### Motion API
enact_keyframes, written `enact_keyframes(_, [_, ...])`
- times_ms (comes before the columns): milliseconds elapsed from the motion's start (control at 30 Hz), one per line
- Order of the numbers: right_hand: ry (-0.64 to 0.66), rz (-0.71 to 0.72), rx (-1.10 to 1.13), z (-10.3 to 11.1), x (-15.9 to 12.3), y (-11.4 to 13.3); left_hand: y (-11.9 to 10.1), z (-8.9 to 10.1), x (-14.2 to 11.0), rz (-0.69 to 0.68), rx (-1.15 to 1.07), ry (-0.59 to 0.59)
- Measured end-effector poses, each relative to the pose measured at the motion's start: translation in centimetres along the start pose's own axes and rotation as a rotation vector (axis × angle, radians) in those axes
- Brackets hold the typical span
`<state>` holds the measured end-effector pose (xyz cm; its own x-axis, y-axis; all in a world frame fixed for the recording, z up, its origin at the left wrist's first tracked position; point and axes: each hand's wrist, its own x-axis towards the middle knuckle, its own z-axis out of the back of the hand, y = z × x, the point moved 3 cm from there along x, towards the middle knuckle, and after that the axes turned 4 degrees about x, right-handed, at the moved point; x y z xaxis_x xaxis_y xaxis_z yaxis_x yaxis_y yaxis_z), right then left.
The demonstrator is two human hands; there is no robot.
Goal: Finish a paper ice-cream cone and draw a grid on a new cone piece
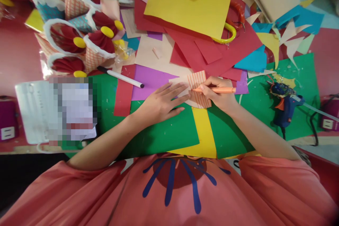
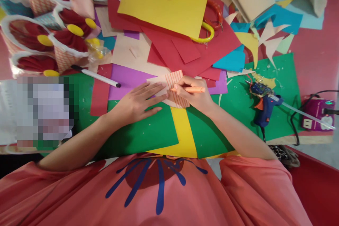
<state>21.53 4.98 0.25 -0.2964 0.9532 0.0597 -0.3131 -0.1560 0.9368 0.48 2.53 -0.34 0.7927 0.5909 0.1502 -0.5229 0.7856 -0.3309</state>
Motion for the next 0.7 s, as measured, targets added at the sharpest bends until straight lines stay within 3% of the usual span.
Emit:
enact_keyframes(267, [0.041,-0.03,0.013,-0.02,0.05,-0.1,-0.24,0.07,-0.1,-0.029,0.013,-0.039])
enact_keyframes(433, [-0.061,-0.029,0.017,0.28,-0.24,0.14,-0.33,0.14,-0.13,-0.027,0.023,-0.04])
enact_keyframes(700, [-0.007,0.008,-0.011,-0.01,-0.1,0.12,0.03,-0.21,-0.3,0.01,-0.004,-0.027])
